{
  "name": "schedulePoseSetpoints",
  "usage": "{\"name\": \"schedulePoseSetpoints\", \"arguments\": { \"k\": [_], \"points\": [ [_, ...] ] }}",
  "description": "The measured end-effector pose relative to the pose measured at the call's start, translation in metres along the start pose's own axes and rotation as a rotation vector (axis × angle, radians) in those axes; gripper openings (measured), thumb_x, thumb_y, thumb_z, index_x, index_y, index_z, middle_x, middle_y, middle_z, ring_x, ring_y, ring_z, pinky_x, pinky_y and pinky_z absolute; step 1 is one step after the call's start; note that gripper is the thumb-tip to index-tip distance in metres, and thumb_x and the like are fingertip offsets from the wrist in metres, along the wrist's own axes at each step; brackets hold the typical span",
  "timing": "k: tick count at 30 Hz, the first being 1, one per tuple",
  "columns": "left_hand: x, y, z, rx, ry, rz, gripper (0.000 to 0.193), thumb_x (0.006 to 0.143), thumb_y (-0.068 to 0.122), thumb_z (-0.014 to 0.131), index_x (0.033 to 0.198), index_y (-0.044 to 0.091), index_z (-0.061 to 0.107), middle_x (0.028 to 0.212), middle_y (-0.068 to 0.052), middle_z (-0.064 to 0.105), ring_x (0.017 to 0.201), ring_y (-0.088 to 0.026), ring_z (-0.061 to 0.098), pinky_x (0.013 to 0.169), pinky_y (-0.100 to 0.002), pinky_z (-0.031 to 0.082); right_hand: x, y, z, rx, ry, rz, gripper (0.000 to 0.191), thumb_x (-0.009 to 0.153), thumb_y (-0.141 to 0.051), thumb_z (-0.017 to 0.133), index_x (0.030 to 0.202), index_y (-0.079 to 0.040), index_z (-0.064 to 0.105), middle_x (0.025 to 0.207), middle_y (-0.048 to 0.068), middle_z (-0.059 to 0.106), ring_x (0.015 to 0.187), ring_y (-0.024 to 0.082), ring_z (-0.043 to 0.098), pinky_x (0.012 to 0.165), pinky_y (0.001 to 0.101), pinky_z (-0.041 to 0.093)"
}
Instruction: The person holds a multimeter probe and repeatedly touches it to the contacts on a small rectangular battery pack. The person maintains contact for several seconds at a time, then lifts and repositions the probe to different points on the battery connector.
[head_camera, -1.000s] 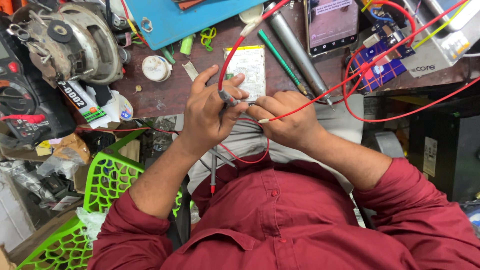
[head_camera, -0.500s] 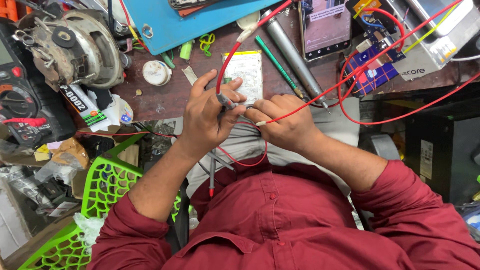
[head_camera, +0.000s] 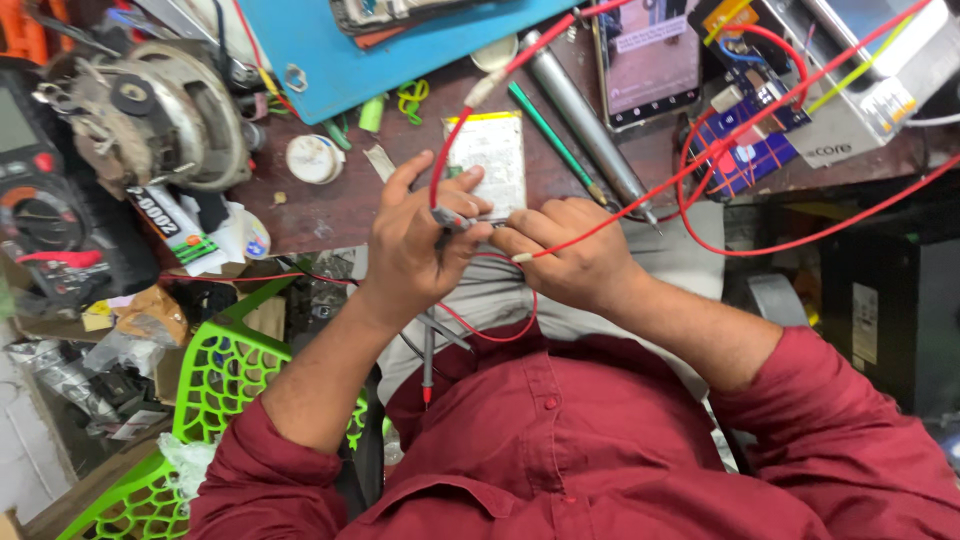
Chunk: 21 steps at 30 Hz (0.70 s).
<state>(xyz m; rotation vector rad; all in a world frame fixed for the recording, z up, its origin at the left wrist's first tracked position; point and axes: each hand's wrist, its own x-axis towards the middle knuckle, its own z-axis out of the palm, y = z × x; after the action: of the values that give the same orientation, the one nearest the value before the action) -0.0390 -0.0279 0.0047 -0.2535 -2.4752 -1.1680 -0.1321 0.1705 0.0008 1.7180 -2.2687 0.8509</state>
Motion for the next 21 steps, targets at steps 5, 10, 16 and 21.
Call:
{"name": "schedulePoseSetpoints", "arguments": {
  "k": [5, 10, 16, 21],
  "points": [
    [-0.0023, 0.0013, 0.0014, 0.004, 0.002, 0.006, 0.027, 0.105, 0.016, 0.07, 0.119, 0.012, 0.048, 0.105, -0.002, 0.075, 0.121, -0.028, 0.072, 0.117, -0.058, 0.04, -0.0034, 0.0, -0.0014, -0.006, -0.016, -0.005, 0.023, 0.08, -0.012, 0.072, 0.104, -0.015, 0.071, 0.087, -0.002, 0.06, 0.069, 0.018, 0.056, 0.062, 0.0348, 0.045],
    [-0.0037, -0.0006, 0.0012, 0.006, -0.005, 0.01, 0.029, 0.105, 0.016, 0.071, 0.118, 0.013, 0.046, 0.106, -0.002, 0.075, 0.122, -0.029, 0.072, 0.118, -0.058, 0.04, -0.0043, 0.0001, 0.0003, -0.004, -0.009, -0.007, 0.024, 0.08, -0.013, 0.073, 0.104, -0.015, 0.07, 0.09, -0.001, 0.061, 0.07, 0.018, 0.056, 0.063, 0.0351, 0.045],
    [-0.0028, 0.0007, -0.0003, 0.015, -0.006, 0.009, 0.028, 0.102, 0.016, 0.071, 0.117, 0.013, 0.047, 0.104, -0.003, 0.075, 0.12, -0.03, 0.073, 0.117, -0.058, 0.039, -0.0038, -0.0026, -0.0016, -0.007, -0.02, 0.004, 0.019, 0.084, -0.013, 0.075, 0.102, -0.014, 0.069, 0.092, -0.002, 0.063, 0.07, 0.018, 0.057, 0.063, 0.0349, 0.045],
    [-0.0023, 0.0009, -0.002, 0.001, -0.001, 0.01, 0.029, 0.104, 0.016, 0.07, 0.119, 0.013, 0.045, 0.105, -0.003, 0.075, 0.121, -0.029, 0.072, 0.118, -0.058, 0.039, -0.002, -0.0014, 0.0004, 0.002, -0.008, 0.002, 0.016, 0.086, -0.014, 0.075, 0.101, -0.013, 0.069, 0.094, -0.002, 0.065, 0.07, 0.018, 0.057, 0.063, 0.035, 0.045]
  ]
}}
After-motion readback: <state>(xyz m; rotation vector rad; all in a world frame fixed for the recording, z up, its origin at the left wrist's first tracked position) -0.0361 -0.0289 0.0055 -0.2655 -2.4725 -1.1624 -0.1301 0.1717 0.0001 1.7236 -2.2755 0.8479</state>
